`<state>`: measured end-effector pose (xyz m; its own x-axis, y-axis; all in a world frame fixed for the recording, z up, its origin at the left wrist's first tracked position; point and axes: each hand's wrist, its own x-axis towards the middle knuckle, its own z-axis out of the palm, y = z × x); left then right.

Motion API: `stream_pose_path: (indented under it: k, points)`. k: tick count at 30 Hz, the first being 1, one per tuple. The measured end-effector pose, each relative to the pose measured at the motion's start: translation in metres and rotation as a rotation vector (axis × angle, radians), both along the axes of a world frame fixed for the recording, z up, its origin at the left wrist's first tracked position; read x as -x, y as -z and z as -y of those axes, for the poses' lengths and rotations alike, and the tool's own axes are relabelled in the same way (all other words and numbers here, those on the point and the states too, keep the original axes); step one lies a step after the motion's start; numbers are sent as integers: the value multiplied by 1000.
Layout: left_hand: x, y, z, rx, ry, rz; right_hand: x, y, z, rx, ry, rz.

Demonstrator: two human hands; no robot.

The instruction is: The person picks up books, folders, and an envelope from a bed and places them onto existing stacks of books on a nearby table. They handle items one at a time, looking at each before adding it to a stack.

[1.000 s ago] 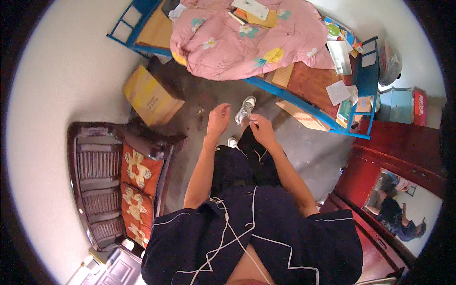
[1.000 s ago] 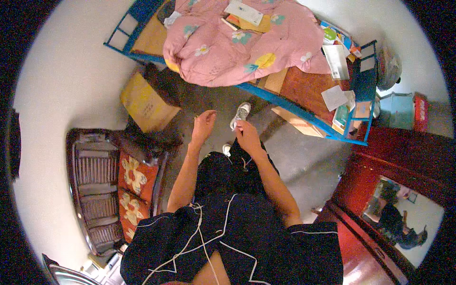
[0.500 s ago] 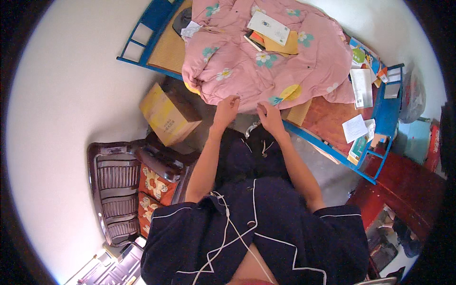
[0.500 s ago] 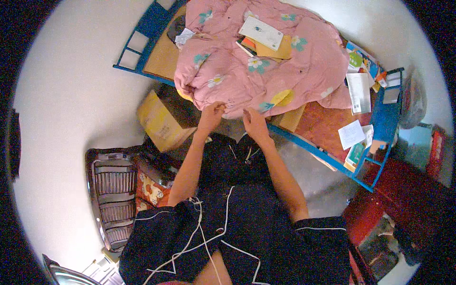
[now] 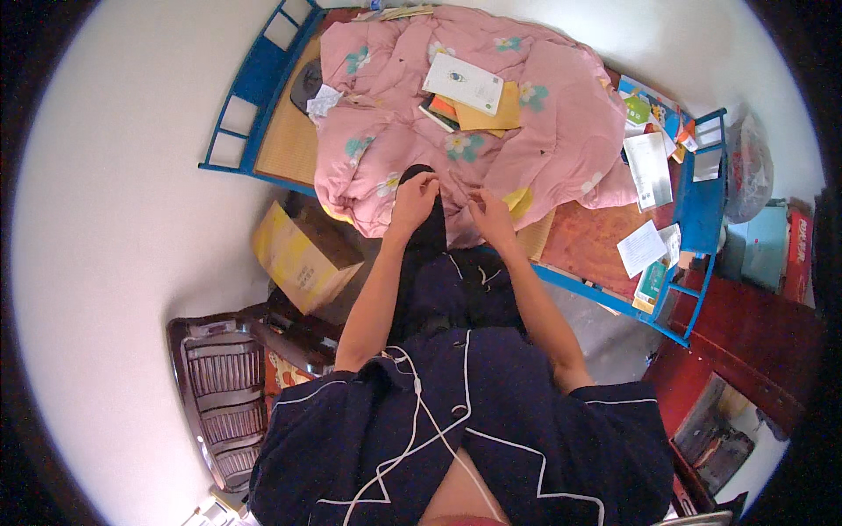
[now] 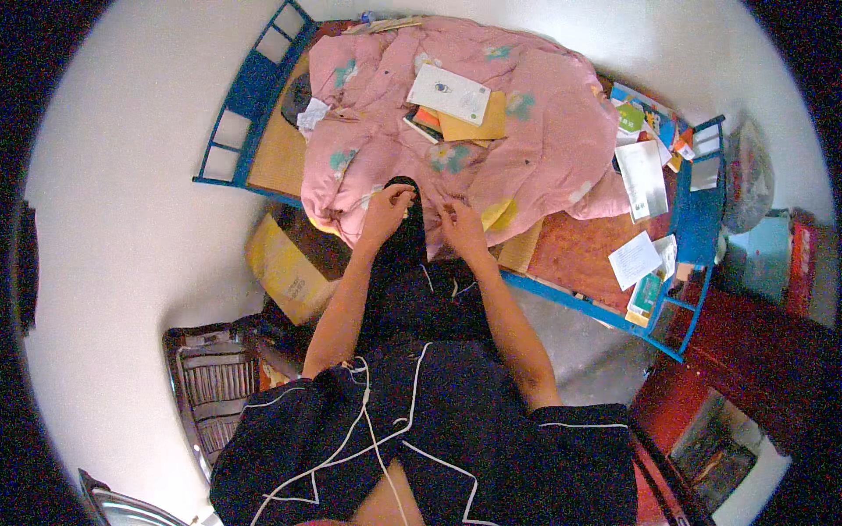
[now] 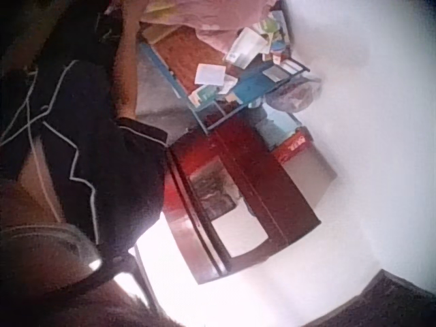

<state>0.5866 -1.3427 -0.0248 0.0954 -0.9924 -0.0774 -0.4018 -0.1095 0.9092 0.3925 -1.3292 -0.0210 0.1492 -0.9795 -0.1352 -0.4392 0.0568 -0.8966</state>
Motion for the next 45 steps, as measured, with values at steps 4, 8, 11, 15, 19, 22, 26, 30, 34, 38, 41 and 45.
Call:
stream_pose_path:
  k: [4,8,11,15,19,22,26,30,34,38,41,45]
  points:
    - [16,-3,38,-9,95,23,17,10,19,74,15,-96]
    - [21,5,73,5,123,33,25,16,43,45,60,-53]
    - [21,14,94,-87,128,23,26,19,62,15,94,-55]
    - [10,38,118,-94,89,40,13,12,90,2,83,-99]
    - [5,40,149,-116,98,79,0,32,128,13,73,-125]
    - [-9,58,177,-168,17,28,-22,37,159,-58,81,-165]
    - [-31,105,214,-180,-44,46,-53,55,206,-203,72,-43]
    - [-35,133,248,-265,-204,-145,-77,89,242,-179,132,75]
    - [-44,145,285,-460,-235,-32,-94,116,268,-293,144,93]
    - [-41,173,313,-467,-294,-113,-93,142,278,-360,212,120]
    - [-46,193,328,-541,-283,38,-90,140,282,-396,201,96]
    - [-38,210,350,-516,-311,-452,-77,159,273,-343,261,56]
